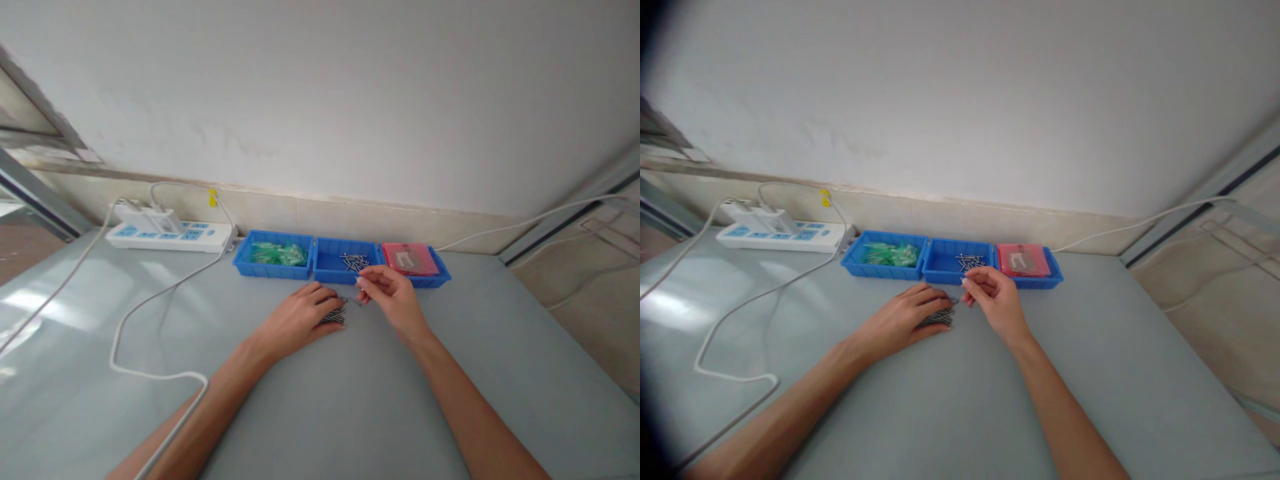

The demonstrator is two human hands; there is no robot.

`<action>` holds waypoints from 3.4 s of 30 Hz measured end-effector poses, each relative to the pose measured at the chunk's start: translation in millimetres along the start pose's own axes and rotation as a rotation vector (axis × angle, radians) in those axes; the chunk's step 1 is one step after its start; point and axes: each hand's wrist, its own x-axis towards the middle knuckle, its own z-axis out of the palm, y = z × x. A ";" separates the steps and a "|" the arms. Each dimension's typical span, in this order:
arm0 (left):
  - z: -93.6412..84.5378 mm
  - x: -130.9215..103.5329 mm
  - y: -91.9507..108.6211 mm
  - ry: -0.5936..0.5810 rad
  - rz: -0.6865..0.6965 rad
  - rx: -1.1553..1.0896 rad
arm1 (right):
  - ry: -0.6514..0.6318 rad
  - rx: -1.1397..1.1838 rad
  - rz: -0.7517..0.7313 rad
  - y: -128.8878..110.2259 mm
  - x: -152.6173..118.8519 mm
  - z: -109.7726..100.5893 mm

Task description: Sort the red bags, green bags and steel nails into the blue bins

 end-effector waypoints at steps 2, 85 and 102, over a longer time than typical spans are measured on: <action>-0.1 -0.1 -0.1 0.004 -0.001 -0.003 | 0.056 0.109 0.055 -3.6 0.2 1.5; -1.4 -0.3 2.1 0.027 -0.147 0.146 | 0.237 0.317 -0.008 -6.6 -0.5 5.4; -5.0 -0.5 4.1 0.040 -0.092 0.080 | -0.394 -0.896 -0.356 2.8 -9.9 -0.6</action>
